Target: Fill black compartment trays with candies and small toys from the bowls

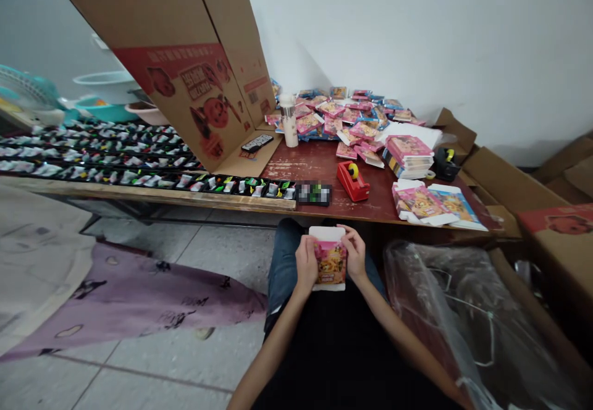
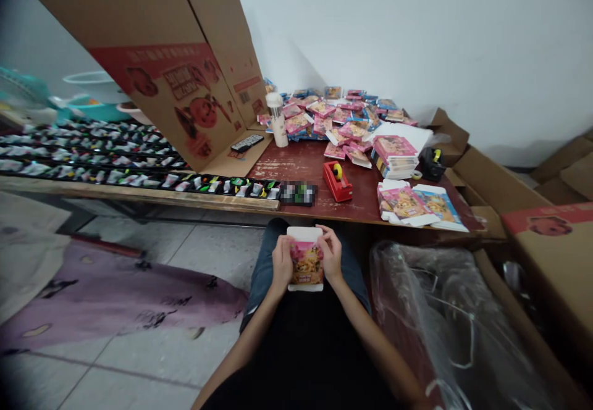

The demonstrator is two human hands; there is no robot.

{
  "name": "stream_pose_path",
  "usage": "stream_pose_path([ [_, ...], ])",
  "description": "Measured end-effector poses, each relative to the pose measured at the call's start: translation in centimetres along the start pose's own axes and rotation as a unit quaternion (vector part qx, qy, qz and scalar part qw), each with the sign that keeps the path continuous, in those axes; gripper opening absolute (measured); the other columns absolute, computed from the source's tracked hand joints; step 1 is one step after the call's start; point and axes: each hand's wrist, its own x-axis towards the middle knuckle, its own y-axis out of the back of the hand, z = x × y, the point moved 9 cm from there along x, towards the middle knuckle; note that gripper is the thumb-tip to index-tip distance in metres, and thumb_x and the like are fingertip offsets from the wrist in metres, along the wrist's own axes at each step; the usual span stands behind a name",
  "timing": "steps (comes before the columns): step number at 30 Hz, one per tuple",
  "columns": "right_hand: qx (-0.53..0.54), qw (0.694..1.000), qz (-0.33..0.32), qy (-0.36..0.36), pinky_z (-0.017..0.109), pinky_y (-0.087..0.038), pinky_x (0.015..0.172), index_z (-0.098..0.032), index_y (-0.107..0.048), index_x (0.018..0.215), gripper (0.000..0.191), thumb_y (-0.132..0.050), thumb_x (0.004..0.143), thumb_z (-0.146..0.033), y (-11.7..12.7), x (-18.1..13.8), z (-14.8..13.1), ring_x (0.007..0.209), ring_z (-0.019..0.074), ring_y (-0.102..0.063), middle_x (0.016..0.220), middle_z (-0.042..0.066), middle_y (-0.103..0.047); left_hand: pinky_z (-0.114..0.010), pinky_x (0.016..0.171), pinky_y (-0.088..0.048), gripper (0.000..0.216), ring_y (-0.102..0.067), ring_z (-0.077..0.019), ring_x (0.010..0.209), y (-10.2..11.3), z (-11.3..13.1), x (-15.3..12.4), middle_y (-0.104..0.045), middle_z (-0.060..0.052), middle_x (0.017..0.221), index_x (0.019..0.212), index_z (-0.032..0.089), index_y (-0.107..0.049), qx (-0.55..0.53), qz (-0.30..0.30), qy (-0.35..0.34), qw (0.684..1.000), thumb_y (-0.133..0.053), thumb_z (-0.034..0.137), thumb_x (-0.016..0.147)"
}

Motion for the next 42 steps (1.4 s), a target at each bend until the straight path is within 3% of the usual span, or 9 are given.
stream_pose_path([
  [5, 0.017, 0.999, -0.015, -0.042, 0.03, -0.046, 0.072, -0.023, -0.052, 0.107, 0.031, -0.054, 0.079, -0.036, -0.4, -0.2, 1.0, 0.077, 0.0169, -0.058, 0.091, 0.003, -0.062, -0.026, 0.083, -0.043, 0.041, -0.057, -0.0154, 0.094, 0.4, -1.1, 0.7, -0.06, -0.005, 0.105, 0.12, 0.021, -0.048, -0.157, 0.045, 0.032, 0.986, -0.049, 0.04, 0.084],
  [11, 0.122, 0.988, -0.091, -0.016, 0.039, -0.045, 0.086, -0.019, -0.054, 0.069, 0.012, -0.053, 0.077, -0.029, -1.7, -0.5, 0.3, 0.089, 0.0212, -0.062, 0.095, 0.005, -0.065, -0.028, 0.08, -0.045, 0.026, -0.059, -0.0184, 0.088, 0.1, -1.2, 0.4, -0.064, -0.006, 0.094, 0.069, 0.016, -0.058, -0.176, 0.02, 0.036, 0.984, -0.045, 0.035, 0.081],
  [14, 0.117, 0.989, -0.083, -0.026, 0.038, -0.046, 0.084, -0.02, -0.054, 0.075, 0.007, -0.059, 0.071, -0.024, -1.6, -0.6, 0.5, 0.086, 0.02, -0.063, 0.094, 0.004, -0.066, -0.031, 0.086, -0.043, 0.014, -0.057, -0.0203, 0.1, -0.5, -0.7, 0.4, -0.062, -0.007, 0.109, 0.085, 0.017, -0.057, -0.179, -0.018, 0.021, 0.983, -0.054, 0.026, 0.074],
  [17, 0.065, 0.996, -0.044, -0.045, 0.035, -0.047, 0.08, -0.021, -0.057, 0.089, 0.018, -0.059, 0.071, -0.023, -1.0, -0.4, 0.9, 0.081, 0.0188, -0.062, 0.086, 0.003, -0.067, -0.029, 0.08, -0.044, 0.03, -0.059, -0.0183, 0.089, -0.8, -0.9, 0.5, -0.064, -0.005, 0.096, 0.102, 0.018, -0.054, -0.165, -0.023, 0.033, 0.986, -0.054, 0.022, 0.073],
  [22, 0.001, 0.998, -0.024, -0.051, 0.029, -0.046, 0.072, -0.019, -0.063, 0.077, 0.012, -0.054, 0.073, -0.026, -0.9, -0.4, 0.9, 0.075, 0.0176, -0.06, 0.081, 0.004, -0.067, -0.024, 0.069, -0.042, 0.014, -0.055, -0.015, 0.075, -0.6, -1.1, 1.0, -0.06, -0.001, 0.078, 0.079, 0.017, -0.061, -0.101, 0.007, 0.033, 0.994, -0.051, 0.025, 0.074],
  [28, 0.078, 0.996, -0.041, -0.027, 0.032, -0.045, 0.078, -0.017, -0.063, 0.066, 0.015, -0.049, 0.071, -0.021, -1.0, -0.6, 0.4, 0.081, 0.0184, -0.062, 0.082, 0.004, -0.068, -0.027, 0.076, -0.044, 0.015, -0.061, -0.0175, 0.083, -1.2, -2.3, 0.8, -0.067, -0.004, 0.083, 0.068, 0.016, -0.062, -0.246, -0.024, 0.086, 0.965, -0.052, 0.026, 0.072],
  [34, 0.057, 0.998, -0.011, -0.028, 0.03, -0.046, 0.072, -0.017, -0.055, 0.057, 0.018, -0.064, 0.069, -0.026, -0.3, -0.5, 1.2, 0.072, 0.0168, -0.062, 0.076, 0.004, -0.067, -0.03, 0.077, -0.045, 0.021, -0.063, -0.0194, 0.082, -1.3, -0.9, 0.9, -0.068, -0.008, 0.085, 0.059, 0.015, -0.056, -0.162, -0.046, 0.029, 0.985, -0.064, 0.03, 0.072],
  [39, 0.037, 0.996, 0.052, -0.056, 0.03, -0.047, 0.067, -0.017, -0.048, 0.054, 0.029, -0.07, 0.066, -0.032, 0.7, -0.9, 2.8, 0.069, 0.0173, -0.062, 0.073, 0.005, -0.067, -0.032, 0.082, -0.045, 0.017, -0.062, -0.022, 0.093, -1.9, 0.3, 1.2, -0.066, -0.012, 0.104, 0.067, 0.014, -0.064, -0.109, -0.107, -0.022, 0.988, -0.065, 0.03, 0.072],
  [42, -0.025, 0.999, 0.013, -0.037, 0.03, -0.048, 0.069, -0.018, -0.047, 0.055, 0.03, -0.065, 0.073, -0.035, -0.1, -0.4, 1.6, 0.071, 0.0177, -0.063, 0.075, 0.005, -0.067, -0.032, 0.08, -0.046, 0.018, -0.063, -0.0219, 0.089, -1.8, -0.2, 1.3, -0.068, -0.012, 0.096, 0.073, 0.014, -0.065, -0.097, -0.12, -0.007, 0.988, -0.066, 0.031, 0.071],
])
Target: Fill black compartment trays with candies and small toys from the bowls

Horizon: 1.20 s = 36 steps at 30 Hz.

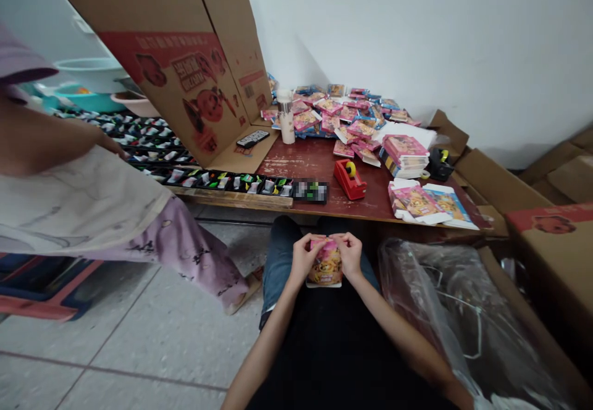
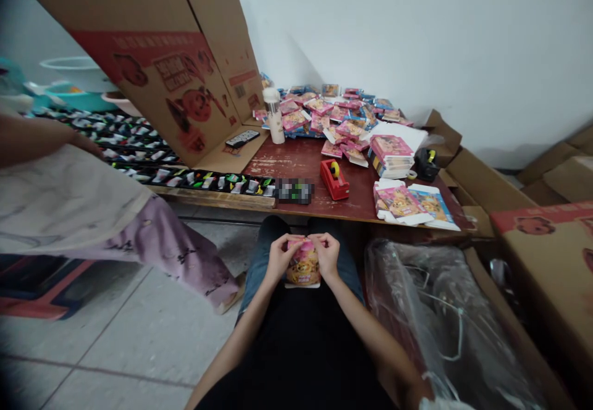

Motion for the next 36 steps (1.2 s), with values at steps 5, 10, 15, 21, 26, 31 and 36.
stream_pose_path([
  [5, -0.228, 0.943, -0.049, 0.236, 0.036, -0.036, 0.096, -0.019, -0.061, 0.074, 0.018, -0.053, 0.081, -0.033, -0.4, 6.7, -8.8, 0.104, 0.0201, -0.054, 0.101, 0.008, -0.064, -0.03, 0.077, -0.048, 0.026, -0.064, -0.0196, 0.087, 2.5, -1.2, -0.4, -0.068, -0.009, 0.094, 0.089, 0.015, -0.061, -0.058, 0.095, 0.039, 0.993, -0.066, 0.034, 0.073],
  [10, -0.237, 0.969, 0.002, 0.065, 0.036, -0.037, 0.089, -0.017, -0.06, 0.066, 0.023, -0.062, 0.069, -0.039, 4.3, 18.3, -7.1, 0.098, 0.0232, -0.053, 0.091, 0.008, -0.063, -0.024, 0.059, -0.049, 0.052, -0.063, -0.0151, 0.064, 1.0, -2.4, -0.5, -0.068, -0.003, 0.076, 0.111, 0.015, -0.055, -0.125, 0.033, 0.109, 0.986, -0.073, 0.033, 0.065],
  [15, -0.125, 0.991, -0.042, -0.002, 0.028, -0.043, 0.07, -0.017, -0.06, 0.064, 0.031, -0.068, 0.057, -0.046, 4.0, 20.3, -2.5, 0.071, 0.0157, -0.056, 0.068, 0.001, -0.062, -0.024, 0.066, -0.05, 0.043, -0.064, -0.0158, 0.072, 1.7, -2.3, -0.7, -0.068, -0.005, 0.082, 0.096, 0.014, -0.062, -0.129, 0.094, 0.076, 0.984, -0.076, 0.03, 0.06],
  [21, -0.013, 0.999, 0.039, 0.03, 0.029, -0.045, 0.073, -0.018, -0.058, 0.067, 0.035, -0.057, 0.066, -0.053, 4.5, 20.1, -2.3, 0.076, 0.0151, -0.058, 0.076, 0.003, -0.064, -0.024, 0.068, -0.049, 0.038, -0.064, -0.0163, 0.075, 1.7, -2.2, -0.8, -0.069, -0.007, 0.085, 0.092, 0.013, -0.063, -0.134, 0.106, 0.072, 0.983, -0.076, 0.029, 0.059],
  [26, 0.0, 0.995, 0.073, 0.066, 0.033, -0.039, 0.089, -0.017, -0.06, 0.065, 0.029, -0.056, 0.069, -0.046, 5.9, 17.5, -1.3, 0.1, 0.0187, -0.055, 0.095, 0.007, -0.063, -0.025, 0.067, -0.05, 0.038, -0.064, -0.0169, 0.074, 2.1, -1.9, -0.9, -0.068, -0.007, 0.084, 0.089, 0.013, -0.063, -0.128, 0.134, 0.08, 0.979, -0.075, 0.032, 0.059],
  [31, -0.169, 0.979, 0.042, 0.109, 0.034, -0.032, 0.097, -0.017, -0.064, 0.067, 0.026, -0.053, 0.074, -0.039, 5.8, 15.9, -1.6, 0.111, 0.021, -0.049, 0.101, 0.009, -0.061, -0.024, 0.066, -0.049, 0.039, -0.063, -0.0165, 0.074, 2.0, -2.1, -0.7, -0.068, -0.007, 0.085, 0.093, 0.012, -0.064, -0.119, 0.116, 0.091, 0.982, -0.074, 0.034, 0.061],
  [36, -0.233, 0.965, 0.03, 0.111, 0.033, -0.037, 0.09, -0.017, -0.061, 0.059, 0.023, -0.052, 0.071, -0.034, 6.5, 16.6, -2.9, 0.094, 0.021, -0.056, 0.09, 0.009, -0.064, -0.026, 0.07, -0.05, 0.038, -0.064, -0.0181, 0.077, 2.2, -0.8, -0.7, -0.069, -0.009, 0.087, 0.094, 0.012, -0.066, -0.087, 0.117, 0.068, 0.987, -0.072, 0.035, 0.065],
])
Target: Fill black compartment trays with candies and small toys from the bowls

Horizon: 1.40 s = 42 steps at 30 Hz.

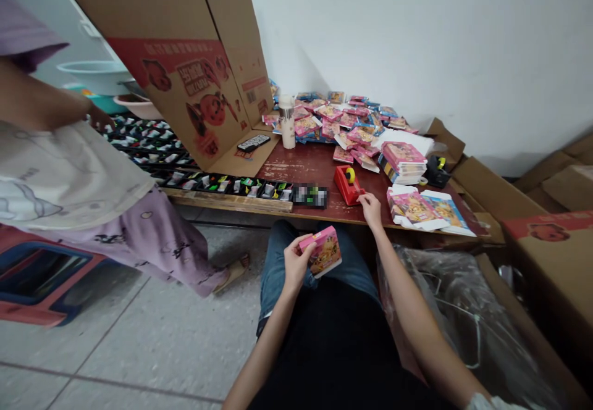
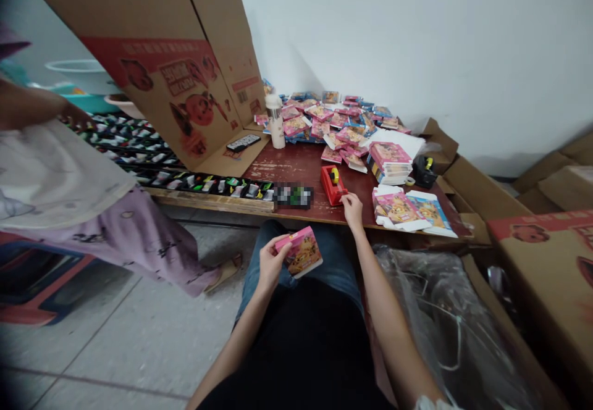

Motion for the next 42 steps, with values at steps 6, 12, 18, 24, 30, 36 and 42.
stream_pose_path([
  [6, 0.018, 0.999, 0.036, 0.016, 0.033, -0.041, 0.081, -0.017, -0.056, 0.059, 0.025, -0.049, 0.075, -0.034, 2.2, -4.6, -5.2, 0.085, 0.0203, -0.056, 0.083, 0.007, -0.062, -0.034, 0.086, -0.049, 0.031, -0.063, -0.0221, 0.094, 0.7, 4.2, -1.6, -0.068, -0.009, 0.102, 0.097, 0.016, -0.066, 0.051, 0.065, -0.13, 0.988, -0.07, 0.031, 0.07],
  [12, 0.214, 0.928, -0.304, -0.005, 0.028, -0.043, 0.066, -0.018, -0.06, 0.064, 0.025, -0.052, 0.081, -0.035, -5.1, -15.0, -14.3, 0.064, 0.0154, -0.055, 0.065, 0.002, -0.06, -0.04, 0.094, -0.046, 0.023, -0.062, -0.0236, 0.101, 0.2, 5.8, -2.9, -0.068, -0.007, 0.103, 0.094, 0.019, -0.067, 0.097, 0.044, -0.224, 0.969, -0.069, 0.026, 0.071],
  [18, 0.189, 0.937, -0.28, -0.085, 0.024, -0.041, 0.052, -0.018, -0.056, 0.057, 0.029, -0.056, 0.077, -0.039, -6.8, -15.7, -13.4, 0.05, 0.0123, -0.051, 0.053, 0.0, -0.055, -0.046, 0.097, -0.044, 0.02, -0.061, -0.0244, 0.103, -0.3, 7.3, -3.7, -0.068, -0.007, 0.104, 0.094, 0.022, -0.068, 0.136, 0.026, -0.297, 0.945, -0.067, 0.022, 0.073],
  [24, 0.101, 0.932, -0.334, -0.099, 0.021, -0.036, 0.044, -0.017, -0.059, 0.056, 0.032, -0.057, 0.077, -0.041, -6.0, -15.7, -12.7, 0.04, 0.009, -0.047, 0.044, -0.002, -0.052, -0.048, 0.097, -0.043, 0.019, -0.061, -0.0246, 0.103, -0.9, 8.0, -4.2, -0.07, -0.005, 0.099, 0.09, 0.025, -0.069, 0.183, -0.003, -0.357, 0.916, -0.068, 0.018, 0.072],
  [30, 0.182, 0.864, -0.44, -0.165, 0.02, -0.034, 0.039, -0.014, -0.061, 0.06, 0.041, -0.062, 0.07, -0.053, -7.4, -16.7, -11.8, 0.035, 0.0077, -0.044, 0.041, -0.002, -0.052, -0.048, 0.094, -0.046, 0.018, -0.063, -0.0254, 0.099, -0.6, 8.9, -4.8, -0.07, -0.005, 0.095, 0.088, 0.023, -0.069, 0.132, 0.011, -0.349, 0.928, -0.071, 0.021, 0.07],
  [36, 0.162, 0.959, -0.232, -0.026, 0.021, -0.041, 0.049, -0.017, -0.056, 0.063, 0.037, -0.076, 0.054, -0.047, -4.9, -13.0, -10.2, 0.053, 0.01, -0.049, 0.058, -0.002, -0.055, -0.038, 0.081, -0.053, 0.021, -0.066, -0.0242, 0.086, 0.4, 8.7, -5.5, -0.071, -0.007, 0.088, 0.086, 0.02, -0.069, 0.047, 0.06, -0.254, 0.964, -0.073, 0.029, 0.067],
  [42, 0.111, 0.912, -0.38, 0.105, 0.026, -0.047, 0.072, -0.017, -0.062, 0.087, 0.038, -0.073, 0.062, -0.043, -6.6, -9.5, -12.9, 0.083, 0.0167, -0.057, 0.086, 0.003, -0.061, -0.032, 0.086, -0.049, 0.055, -0.059, -0.0238, 0.105, 2.4, 8.1, -4.2, -0.06, -0.01, 0.117, 0.123, 0.022, -0.05, -0.025, 0.16, -0.185, 0.969, -0.062, 0.045, 0.075],
])
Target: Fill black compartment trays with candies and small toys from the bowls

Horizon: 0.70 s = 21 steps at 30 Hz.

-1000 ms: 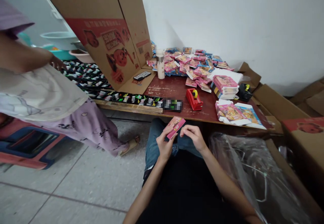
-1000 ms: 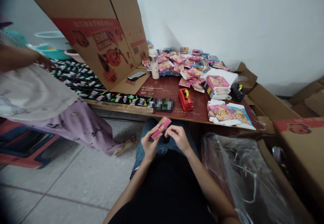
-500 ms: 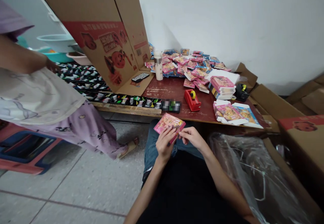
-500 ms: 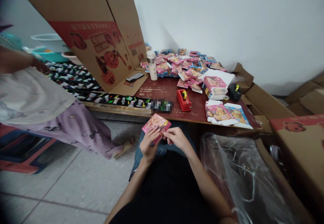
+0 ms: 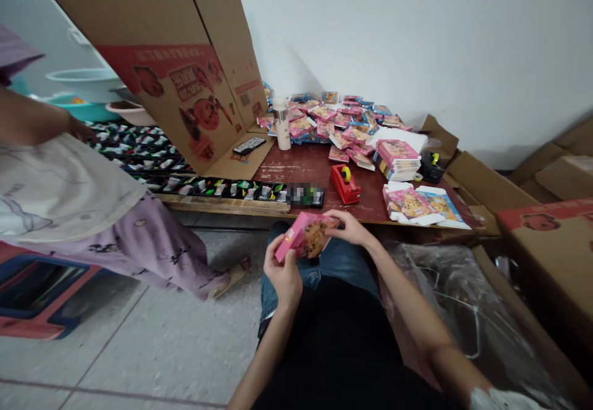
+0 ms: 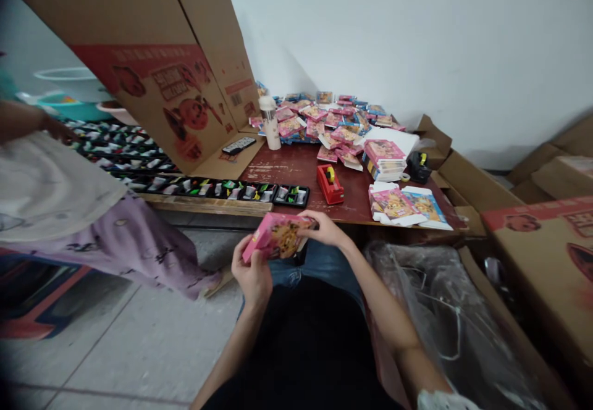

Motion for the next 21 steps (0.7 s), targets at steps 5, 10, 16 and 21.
stream_pose_path([
  [5, 0.033, 0.965, 0.258, -0.031, 0.027, -0.047, 0.072, -0.018, -0.059, 0.099, 0.041, -0.056, 0.074, -0.05, 9.7, 9.8, 1.2, 0.08, 0.0154, -0.056, 0.089, 0.003, -0.061, -0.035, 0.099, -0.04, 0.069, -0.036, -0.0247, 0.13, -3.4, -1.9, -0.3, -0.025, -0.01, 0.148, 0.138, 0.033, -0.025, -0.07, -0.12, 0.056, 0.989, -0.057, 0.047, 0.079],
  [10, -0.142, 0.921, 0.362, -0.019, 0.037, -0.04, 0.094, -0.017, -0.048, 0.124, 0.049, -0.049, 0.078, -0.034, 17.5, 9.4, 2.2, 0.104, 0.0195, -0.052, 0.114, 0.01, -0.057, -0.033, 0.093, -0.044, 0.037, -0.054, -0.022, 0.111, -5.0, -4.1, -1.8, -0.051, -0.011, 0.128, 0.115, 0.022, -0.055, -0.051, -0.208, 0.141, 0.967, -0.059, 0.035, 0.08],
  [16, -0.458, 0.794, 0.31, -0.254, 0.054, -0.028, 0.097, -0.008, -0.054, 0.118, 0.06, -0.064, 0.066, -0.037, 20.2, -7.6, 8.9, 0.118, 0.0379, -0.039, 0.12, 0.023, -0.051, -0.029, 0.08, -0.047, 0.028, -0.062, -0.0178, 0.088, -5.0, -4.7, -2.0, -0.065, -0.008, 0.099, 0.099, 0.017, -0.061, -0.057, -0.203, 0.183, 0.96, -0.061, 0.036, 0.078],
  [21, -0.474, 0.808, 0.276, -0.215, 0.046, -0.037, 0.094, -0.015, -0.063, 0.108, 0.034, -0.048, 0.081, -0.028, 17.4, -10.9, 9.9, 0.111, 0.0293, -0.051, 0.114, 0.016, -0.06, -0.027, 0.075, -0.047, 0.028, -0.061, -0.016, 0.083, -5.5, -5.6, -2.4, -0.066, -0.008, 0.093, 0.098, 0.016, -0.061, -0.058, -0.221, 0.2, 0.953, -0.061, 0.036, 0.078],
])
